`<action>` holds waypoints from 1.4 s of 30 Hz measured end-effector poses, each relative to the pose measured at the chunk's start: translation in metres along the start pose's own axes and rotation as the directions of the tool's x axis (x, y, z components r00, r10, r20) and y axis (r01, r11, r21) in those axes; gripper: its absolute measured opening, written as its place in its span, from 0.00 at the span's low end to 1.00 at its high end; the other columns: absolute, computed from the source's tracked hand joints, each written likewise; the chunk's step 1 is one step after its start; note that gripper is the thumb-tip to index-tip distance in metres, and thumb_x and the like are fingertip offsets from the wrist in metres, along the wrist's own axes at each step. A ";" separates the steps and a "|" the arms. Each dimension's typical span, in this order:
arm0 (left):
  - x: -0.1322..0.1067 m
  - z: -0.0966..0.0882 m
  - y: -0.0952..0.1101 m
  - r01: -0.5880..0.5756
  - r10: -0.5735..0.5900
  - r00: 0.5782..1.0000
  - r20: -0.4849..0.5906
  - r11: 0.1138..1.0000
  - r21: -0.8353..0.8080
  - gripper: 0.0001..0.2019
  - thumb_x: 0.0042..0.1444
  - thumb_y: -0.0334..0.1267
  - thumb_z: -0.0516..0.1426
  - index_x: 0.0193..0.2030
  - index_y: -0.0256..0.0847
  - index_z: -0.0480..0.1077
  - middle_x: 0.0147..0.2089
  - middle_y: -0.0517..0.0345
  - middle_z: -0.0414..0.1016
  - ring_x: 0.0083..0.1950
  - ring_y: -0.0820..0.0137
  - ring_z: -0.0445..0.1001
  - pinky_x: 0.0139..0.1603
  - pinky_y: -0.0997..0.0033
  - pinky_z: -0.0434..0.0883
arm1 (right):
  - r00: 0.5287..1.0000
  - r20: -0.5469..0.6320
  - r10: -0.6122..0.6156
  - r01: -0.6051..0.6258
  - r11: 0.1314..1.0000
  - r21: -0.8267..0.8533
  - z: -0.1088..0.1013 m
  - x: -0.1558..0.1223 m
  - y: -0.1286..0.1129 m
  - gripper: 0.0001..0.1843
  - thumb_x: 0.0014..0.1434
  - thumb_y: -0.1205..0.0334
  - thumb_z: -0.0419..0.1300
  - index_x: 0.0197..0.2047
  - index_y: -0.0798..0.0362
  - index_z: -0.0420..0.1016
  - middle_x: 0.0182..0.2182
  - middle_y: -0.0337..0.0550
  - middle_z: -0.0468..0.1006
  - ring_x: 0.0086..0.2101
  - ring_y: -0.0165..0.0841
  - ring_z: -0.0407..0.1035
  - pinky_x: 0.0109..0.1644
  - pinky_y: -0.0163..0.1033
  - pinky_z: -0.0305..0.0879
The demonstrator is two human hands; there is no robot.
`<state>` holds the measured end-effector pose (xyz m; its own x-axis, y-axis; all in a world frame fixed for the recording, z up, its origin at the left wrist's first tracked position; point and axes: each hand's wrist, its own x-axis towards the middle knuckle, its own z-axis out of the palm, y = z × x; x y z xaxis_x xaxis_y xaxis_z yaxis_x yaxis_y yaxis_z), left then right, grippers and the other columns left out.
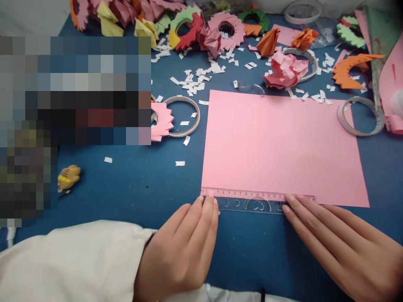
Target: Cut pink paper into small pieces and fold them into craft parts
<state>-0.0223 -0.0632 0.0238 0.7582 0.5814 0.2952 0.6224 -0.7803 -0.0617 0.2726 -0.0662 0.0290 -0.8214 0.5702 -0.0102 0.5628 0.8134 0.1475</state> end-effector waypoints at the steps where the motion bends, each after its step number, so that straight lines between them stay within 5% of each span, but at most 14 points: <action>1: 0.000 0.000 0.000 0.000 0.000 1.000 0.002 1.000 0.000 0.13 0.56 0.24 0.49 0.43 0.20 0.72 0.43 0.36 0.78 0.44 0.53 0.78 0.38 0.60 0.78 | 1.000 -0.001 0.002 -0.002 1.000 0.002 0.000 0.000 0.000 0.23 0.62 0.71 0.41 0.58 0.64 0.62 0.62 0.57 0.59 0.60 0.47 0.57 0.55 0.53 0.60; 16: 0.003 -0.001 -0.005 -0.019 0.019 1.000 0.016 1.000 -0.013 0.12 0.58 0.23 0.48 0.42 0.19 0.71 0.44 0.33 0.77 0.43 0.52 0.78 0.36 0.59 0.78 | 0.999 -0.017 0.028 -0.027 0.999 0.040 0.000 -0.002 -0.002 0.23 0.62 0.74 0.41 0.59 0.65 0.60 0.61 0.55 0.61 0.60 0.47 0.56 0.57 0.52 0.57; 22: 0.002 0.002 -0.004 -0.041 0.041 0.999 0.004 0.999 -0.012 0.13 0.59 0.23 0.47 0.43 0.17 0.70 0.44 0.31 0.76 0.42 0.50 0.79 0.34 0.58 0.78 | 0.999 0.011 0.043 -0.045 0.972 0.230 0.006 0.001 0.030 0.26 0.64 0.68 0.48 0.65 0.57 0.56 0.57 0.46 0.67 0.55 0.41 0.62 0.55 0.47 0.60; 30: 0.005 0.000 -0.006 -0.056 0.056 0.998 0.006 0.998 -0.027 0.13 0.58 0.21 0.47 0.43 0.16 0.70 0.44 0.29 0.76 0.41 0.49 0.79 0.33 0.58 0.79 | 0.973 0.116 0.200 -0.230 0.894 0.385 0.004 0.000 0.053 0.18 0.62 0.61 0.54 0.56 0.47 0.67 0.52 0.43 0.70 0.51 0.40 0.65 0.53 0.48 0.65; 42: 0.009 0.002 -0.008 -0.059 0.059 0.998 -0.018 0.998 -0.005 0.11 0.58 0.26 0.55 0.46 0.22 0.72 0.40 0.38 0.79 0.38 0.57 0.79 0.32 0.61 0.78 | 0.984 0.103 0.146 -0.178 0.849 0.498 0.001 0.009 0.062 0.14 0.61 0.58 0.55 0.50 0.49 0.69 0.50 0.45 0.70 0.49 0.36 0.66 0.50 0.41 0.68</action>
<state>-0.0202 -0.0509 0.0249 0.7900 0.5297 0.3085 0.5753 -0.8145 -0.0746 0.3003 -0.0107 0.0374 -0.7166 0.6916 -0.0905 0.6699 0.6464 -0.3653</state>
